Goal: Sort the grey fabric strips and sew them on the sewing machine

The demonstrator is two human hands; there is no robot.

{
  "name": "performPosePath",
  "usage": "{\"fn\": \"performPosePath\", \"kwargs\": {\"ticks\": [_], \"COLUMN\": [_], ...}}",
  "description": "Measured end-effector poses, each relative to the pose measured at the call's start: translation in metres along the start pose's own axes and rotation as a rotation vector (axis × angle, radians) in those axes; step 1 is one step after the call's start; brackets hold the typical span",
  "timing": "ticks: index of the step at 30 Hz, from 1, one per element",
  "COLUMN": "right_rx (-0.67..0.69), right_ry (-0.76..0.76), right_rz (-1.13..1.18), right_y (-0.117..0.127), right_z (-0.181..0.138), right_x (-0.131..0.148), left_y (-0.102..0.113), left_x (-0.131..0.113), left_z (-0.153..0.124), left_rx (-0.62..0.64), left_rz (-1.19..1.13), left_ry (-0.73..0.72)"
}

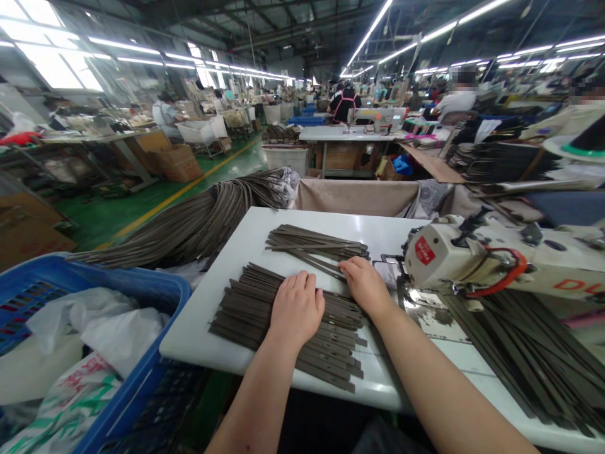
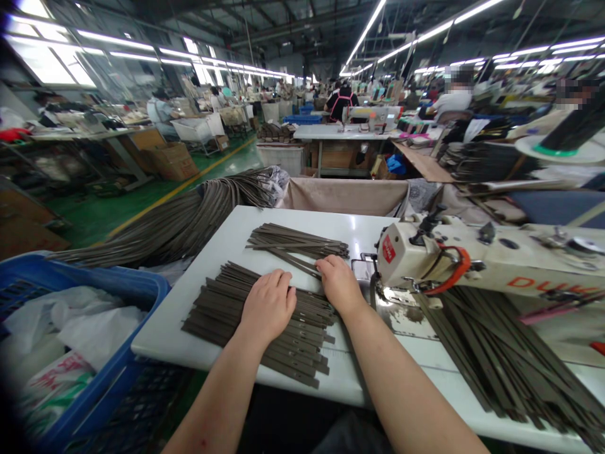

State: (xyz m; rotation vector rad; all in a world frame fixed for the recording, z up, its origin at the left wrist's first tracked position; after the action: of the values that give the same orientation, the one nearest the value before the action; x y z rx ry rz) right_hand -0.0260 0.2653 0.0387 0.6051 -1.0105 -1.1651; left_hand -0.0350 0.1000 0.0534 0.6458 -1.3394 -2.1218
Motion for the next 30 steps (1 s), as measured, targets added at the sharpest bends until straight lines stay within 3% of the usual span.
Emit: {"fn": "performPosePath", "kwargs": {"ticks": [2,7,9,12,14,18,23,30], "right_rx": [0.002,0.227,0.186,0.019,-0.022,0.051,0.163,0.298], "right_ry": [0.034,0.192,0.163,0.062,0.033,0.125,0.209,0.149], "right_rz": [0.107,0.342,0.364,0.266,0.125,-0.153,-0.347,-0.260], "right_y": [0.005,0.001,0.006,0.018,0.020,0.008,-0.011,-0.020], "right_z": [-0.003,-0.012,-0.008,0.006,0.019,0.040,0.043,0.027], "right_x": [0.007,0.033,0.030,0.016,0.012,0.022,0.034,0.032], "left_y": [0.001,0.000,0.000,0.004,0.007,0.008,0.002,0.004], "left_x": [0.001,-0.001,-0.002,-0.003,-0.004,-0.003,0.000,0.003], "left_z": [0.000,0.001,0.001,0.001,0.001,0.001,0.003,0.001], "left_rx": [-0.029,-0.001,0.020,0.014,-0.009,-0.067,-0.011,-0.039], "left_rz": [-0.014,-0.031,-0.024,-0.024,-0.030,-0.052,-0.043,-0.041], "left_ry": [0.000,-0.036,-0.037,-0.033,-0.040,-0.052,-0.025,0.024]}}
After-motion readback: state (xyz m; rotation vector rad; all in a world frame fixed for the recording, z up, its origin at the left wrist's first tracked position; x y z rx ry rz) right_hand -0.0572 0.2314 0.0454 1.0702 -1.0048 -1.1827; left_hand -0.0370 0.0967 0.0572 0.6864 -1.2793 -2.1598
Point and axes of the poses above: each hand's wrist, its own z-axis towards the middle knuckle, its own y-axis out of the back of the hand, x = y × z, the point moved 9 cm from there along z, towards the middle knuckle, and after that the axes turned 2 degrees about -y, right-handed, at the moved point
